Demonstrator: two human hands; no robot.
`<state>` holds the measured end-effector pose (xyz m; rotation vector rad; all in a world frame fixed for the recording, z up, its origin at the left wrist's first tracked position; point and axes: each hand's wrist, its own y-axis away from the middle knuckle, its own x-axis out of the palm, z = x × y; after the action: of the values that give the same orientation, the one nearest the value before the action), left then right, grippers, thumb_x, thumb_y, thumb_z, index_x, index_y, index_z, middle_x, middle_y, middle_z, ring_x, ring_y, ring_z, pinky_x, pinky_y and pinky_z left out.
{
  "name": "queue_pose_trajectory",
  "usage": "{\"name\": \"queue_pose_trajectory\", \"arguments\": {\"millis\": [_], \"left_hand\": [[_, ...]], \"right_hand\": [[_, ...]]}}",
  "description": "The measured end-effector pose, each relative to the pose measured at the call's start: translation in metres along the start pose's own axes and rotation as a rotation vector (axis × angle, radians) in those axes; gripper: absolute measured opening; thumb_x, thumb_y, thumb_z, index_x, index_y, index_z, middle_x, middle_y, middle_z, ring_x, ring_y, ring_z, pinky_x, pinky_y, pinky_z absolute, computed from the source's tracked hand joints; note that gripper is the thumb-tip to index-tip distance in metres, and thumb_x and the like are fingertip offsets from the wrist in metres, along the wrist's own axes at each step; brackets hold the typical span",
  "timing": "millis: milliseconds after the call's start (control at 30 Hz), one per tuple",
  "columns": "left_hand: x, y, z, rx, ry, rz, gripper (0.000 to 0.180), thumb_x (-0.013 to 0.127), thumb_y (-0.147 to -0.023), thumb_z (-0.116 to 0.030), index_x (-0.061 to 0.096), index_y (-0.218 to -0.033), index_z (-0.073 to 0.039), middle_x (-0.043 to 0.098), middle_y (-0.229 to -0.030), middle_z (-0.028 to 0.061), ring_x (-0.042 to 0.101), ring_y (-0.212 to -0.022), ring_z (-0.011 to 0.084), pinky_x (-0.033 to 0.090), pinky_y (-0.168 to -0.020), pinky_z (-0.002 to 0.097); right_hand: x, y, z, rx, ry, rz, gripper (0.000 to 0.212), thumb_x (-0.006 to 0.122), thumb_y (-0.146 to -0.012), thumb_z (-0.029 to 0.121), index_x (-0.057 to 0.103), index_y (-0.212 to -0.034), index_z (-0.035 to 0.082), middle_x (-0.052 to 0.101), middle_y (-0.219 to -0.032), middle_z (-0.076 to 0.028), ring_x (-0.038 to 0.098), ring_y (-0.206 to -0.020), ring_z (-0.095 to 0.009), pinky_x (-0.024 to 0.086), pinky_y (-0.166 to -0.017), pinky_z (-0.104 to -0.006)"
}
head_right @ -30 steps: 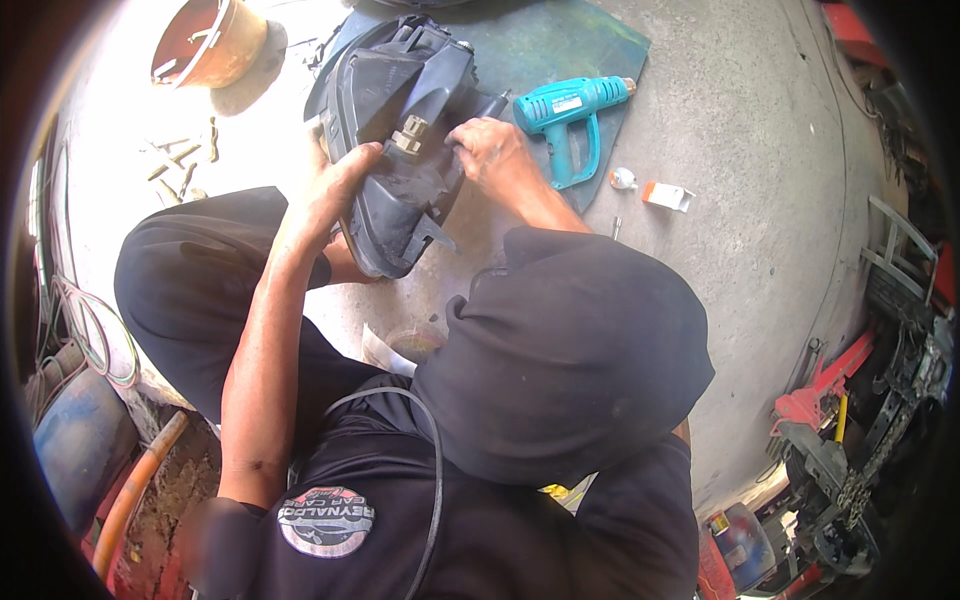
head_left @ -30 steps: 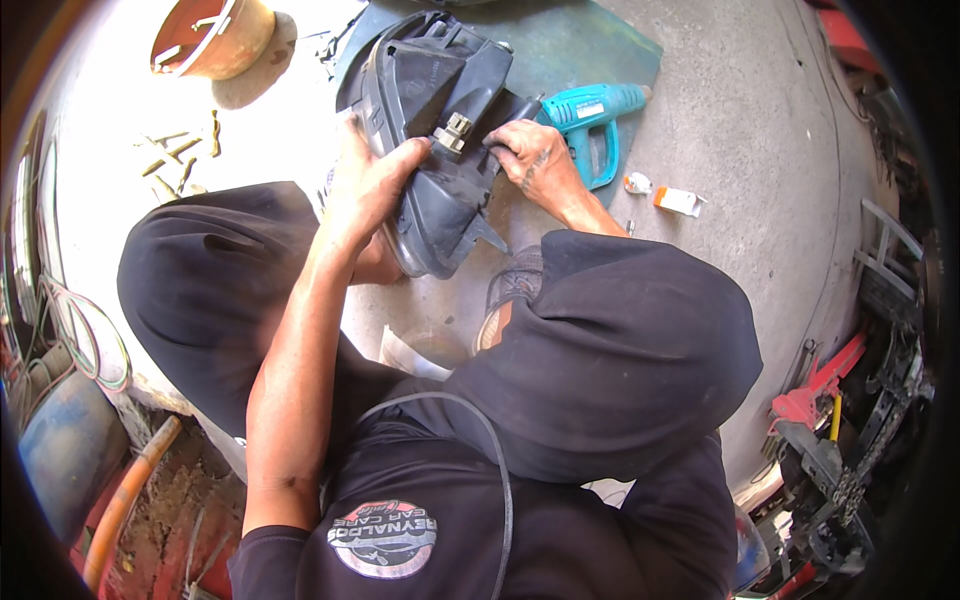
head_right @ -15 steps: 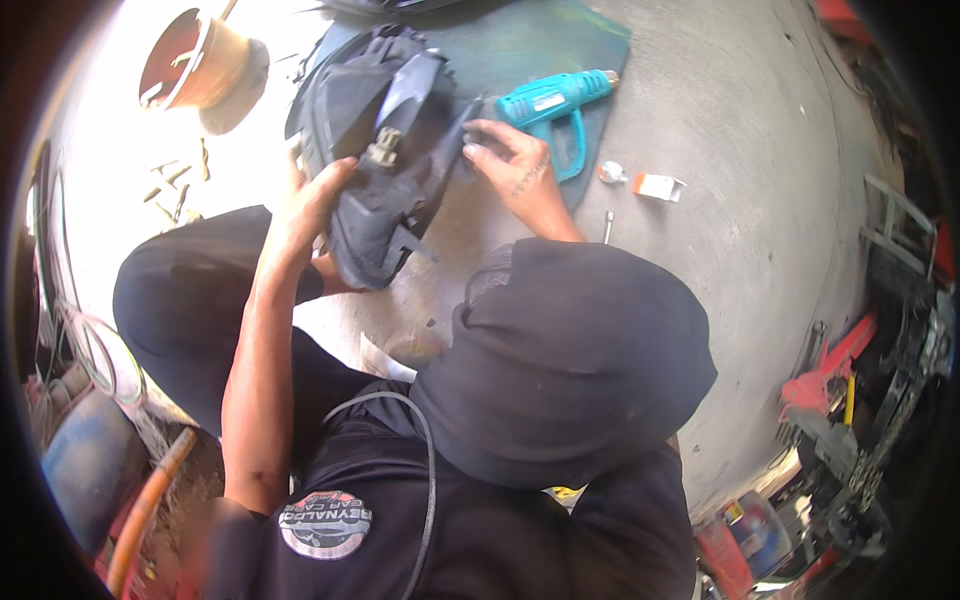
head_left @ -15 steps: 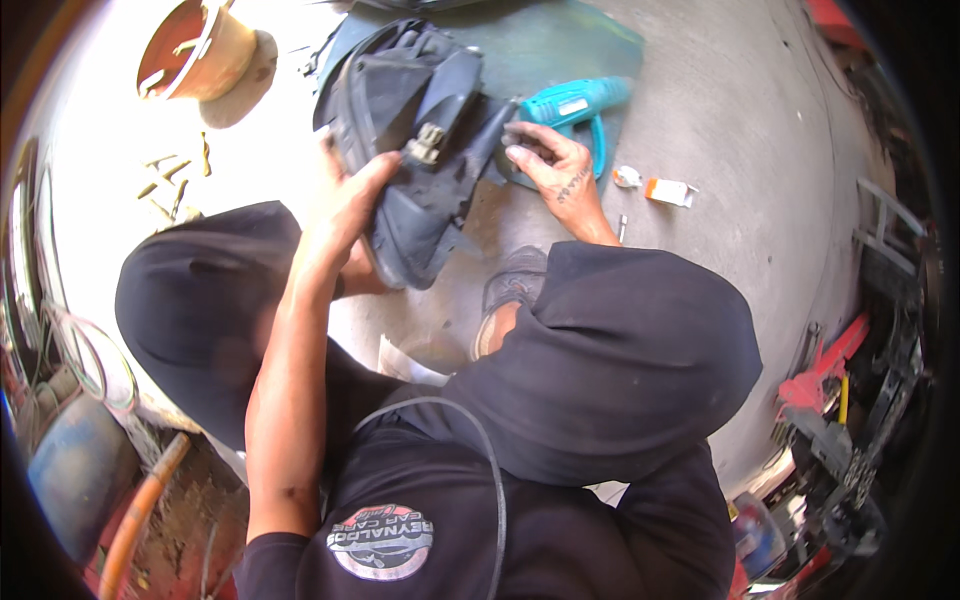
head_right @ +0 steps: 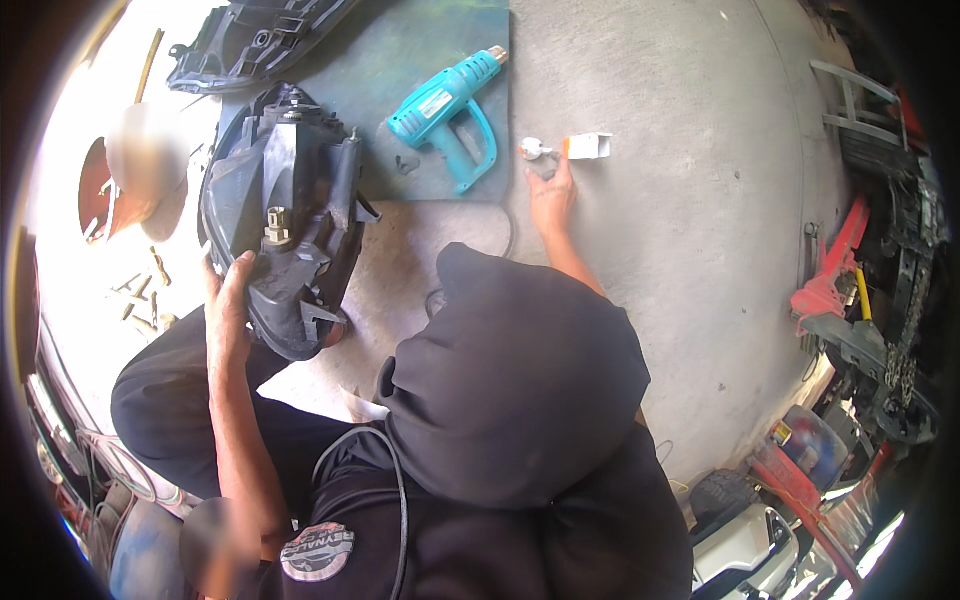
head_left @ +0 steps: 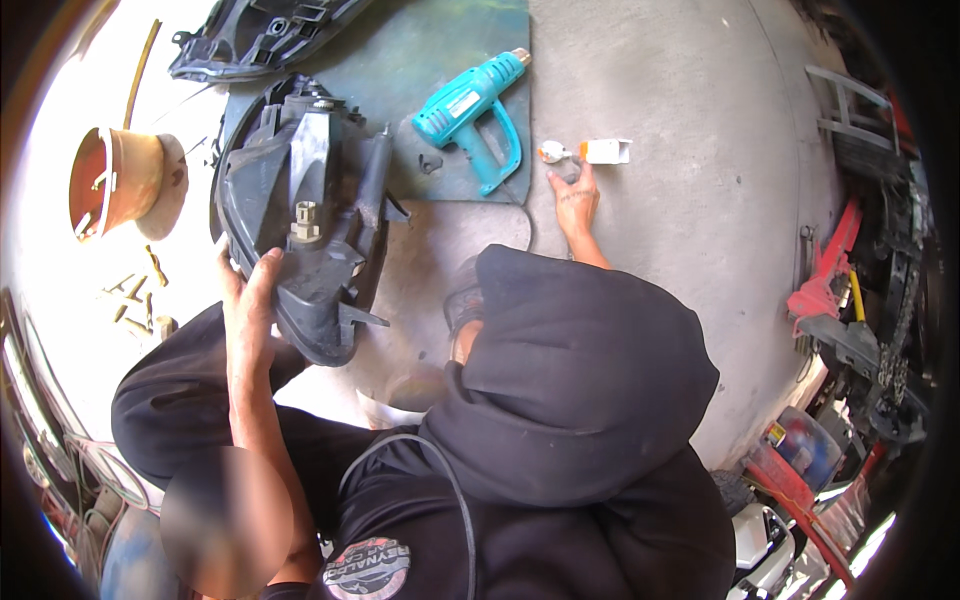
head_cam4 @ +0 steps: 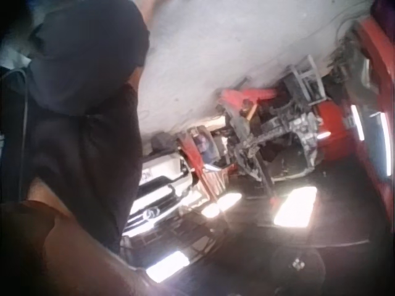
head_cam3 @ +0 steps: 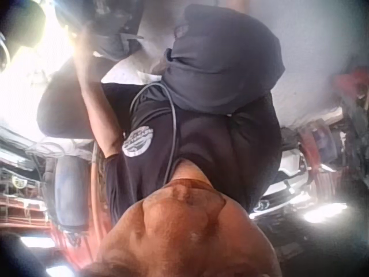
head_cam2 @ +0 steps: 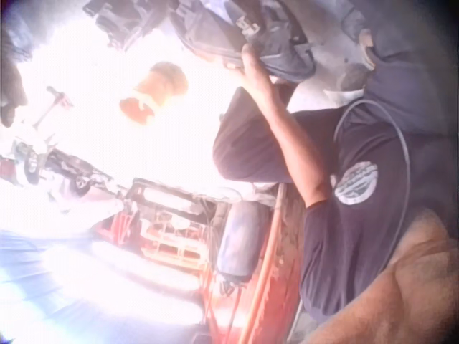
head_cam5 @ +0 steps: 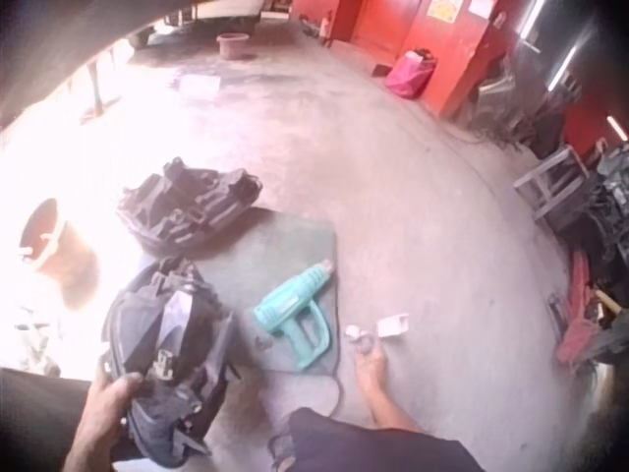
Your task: The person applies adhesive from a tube to the edges of a black plastic headlight housing while sitting on the floor. They then press the clear lens cover onto the housing to bond the parts together.
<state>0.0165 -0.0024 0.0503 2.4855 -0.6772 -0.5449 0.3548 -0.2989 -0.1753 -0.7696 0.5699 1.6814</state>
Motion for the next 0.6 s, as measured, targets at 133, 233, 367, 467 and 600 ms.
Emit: {"name": "queue_pose_trajectory", "arguments": {"millis": [133, 233, 367, 467, 600], "left_hand": [[-0.008, -0.002, 0.009, -0.009, 0.036, -0.065, 0.071, 0.072, -0.094, -0.026, 0.038, -0.153, -0.007, 0.060, -0.131, 0.0177, 0.059, -0.119, 0.0259, 0.047, -0.104, 0.0410], [-0.003, 0.001, 0.004, -0.048, 0.113, -0.038, 0.074, 0.074, -0.092, -0.027, 0.037, -0.154, -0.008, 0.061, -0.132, 0.0189, 0.059, -0.121, 0.0283, 0.045, -0.106, 0.0418], [-0.017, -0.015, 0.030, 0.086, -0.061, -0.058, 0.082, 0.071, -0.094, -0.027, 0.028, -0.161, -0.007, 0.055, -0.142, 0.0207, 0.056, -0.127, 0.0302, 0.042, -0.111, 0.0447], [-0.013, -0.008, 0.019, 0.086, 0.071, -0.026, 0.079, 0.074, -0.092, -0.024, 0.031, -0.155, -0.002, 0.055, -0.138, 0.0218, 0.058, -0.122, 0.0282, 0.047, -0.106, 0.0407], [-0.015, -0.011, 0.024, 0.117, 0.065, -0.024, 0.078, 0.073, -0.092, -0.023, 0.032, -0.155, 0.000, 0.057, -0.135, 0.0218, 0.061, -0.118, 0.0274, 0.050, -0.102, 0.0409]], "right_hand": [[0.034, -0.020, 0.002, -0.014, 0.062, 0.029, 0.050, 0.087, -0.081, 0.027, 0.065, -0.119, 0.002, 0.073, -0.099, -0.022, 0.070, -0.094, -0.040, 0.053, -0.084, -0.0470], [0.033, -0.028, -0.008, -0.070, 0.073, 0.026, 0.044, 0.085, -0.084, 0.027, 0.065, -0.110, -0.002, 0.073, -0.099, -0.021, 0.070, -0.094, -0.037, 0.052, -0.084, -0.0459], [-0.003, -0.017, 0.037, -0.034, -0.004, 0.088, 0.036, 0.083, -0.085, 0.023, 0.066, -0.106, -0.001, 0.071, -0.110, -0.017, 0.068, -0.095, -0.028, 0.052, -0.082, -0.0426], [-0.028, -0.007, 0.088, -0.272, -0.083, 0.165, 0.034, 0.082, -0.085, 0.017, 0.066, -0.110, 0.000, 0.072, -0.109, -0.015, 0.069, -0.098, -0.028, 0.054, -0.083, -0.0393], [-0.040, 0.016, 0.172, -0.508, -0.232, 0.413, 0.037, 0.080, -0.082, 0.010, 0.066, -0.116, 0.004, 0.072, -0.111, -0.015, 0.071, -0.105, -0.029, 0.056, -0.088, -0.0358]]}}
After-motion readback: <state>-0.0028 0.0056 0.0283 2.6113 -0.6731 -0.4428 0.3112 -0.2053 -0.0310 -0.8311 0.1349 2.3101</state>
